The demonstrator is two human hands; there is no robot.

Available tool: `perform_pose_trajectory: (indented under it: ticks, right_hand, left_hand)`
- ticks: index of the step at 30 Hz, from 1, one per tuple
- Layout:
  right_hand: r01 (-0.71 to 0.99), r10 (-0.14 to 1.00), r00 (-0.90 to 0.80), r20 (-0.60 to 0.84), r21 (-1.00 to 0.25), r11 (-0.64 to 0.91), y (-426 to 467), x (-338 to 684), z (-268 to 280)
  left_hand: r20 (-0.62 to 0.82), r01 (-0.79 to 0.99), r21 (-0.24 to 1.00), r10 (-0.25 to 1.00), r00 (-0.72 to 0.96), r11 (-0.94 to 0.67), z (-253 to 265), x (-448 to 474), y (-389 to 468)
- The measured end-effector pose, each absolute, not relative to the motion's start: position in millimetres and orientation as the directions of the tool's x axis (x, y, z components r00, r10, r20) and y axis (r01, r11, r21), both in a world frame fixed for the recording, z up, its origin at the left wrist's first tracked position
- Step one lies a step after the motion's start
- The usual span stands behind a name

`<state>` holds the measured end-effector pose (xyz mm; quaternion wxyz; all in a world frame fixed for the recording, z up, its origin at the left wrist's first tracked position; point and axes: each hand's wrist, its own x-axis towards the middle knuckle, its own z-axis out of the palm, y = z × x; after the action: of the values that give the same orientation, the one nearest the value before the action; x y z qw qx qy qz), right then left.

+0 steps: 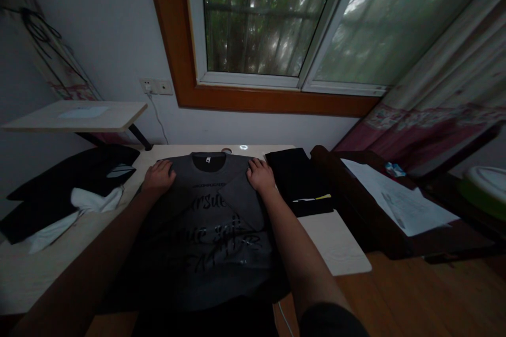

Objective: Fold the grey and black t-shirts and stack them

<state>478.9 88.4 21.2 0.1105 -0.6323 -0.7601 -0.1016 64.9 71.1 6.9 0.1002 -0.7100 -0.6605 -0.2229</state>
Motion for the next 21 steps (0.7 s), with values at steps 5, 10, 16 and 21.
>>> perform_pose_trajectory:
  ticks: [5,10,16,21]
  right_hand:
    - [0.984,0.942,-0.169,0.291,-0.003,0.178,101.2,475.8,22.8]
    - [0.985,0.941,-0.163,0.296,-0.012,0.175,115.9,473.8,21.3]
    - [0.989,0.948,-0.14,0.288,-0.013,0.149,127.3,469.3,23.2]
    - [0.99,0.95,-0.135,0.281,-0.002,0.141,124.5,467.1,25.1]
  left_hand:
    - [0.437,0.983,0.151,0.899,0.024,-0.1,6.4,62.9,86.5]
    - [0.405,0.982,0.159,0.914,0.027,-0.099,6.1,59.6,104.2]
    - [0.367,0.983,0.162,0.93,0.018,-0.083,9.8,58.4,120.0]
    - [0.337,0.982,0.167,0.941,0.027,-0.088,13.4,58.9,118.6]
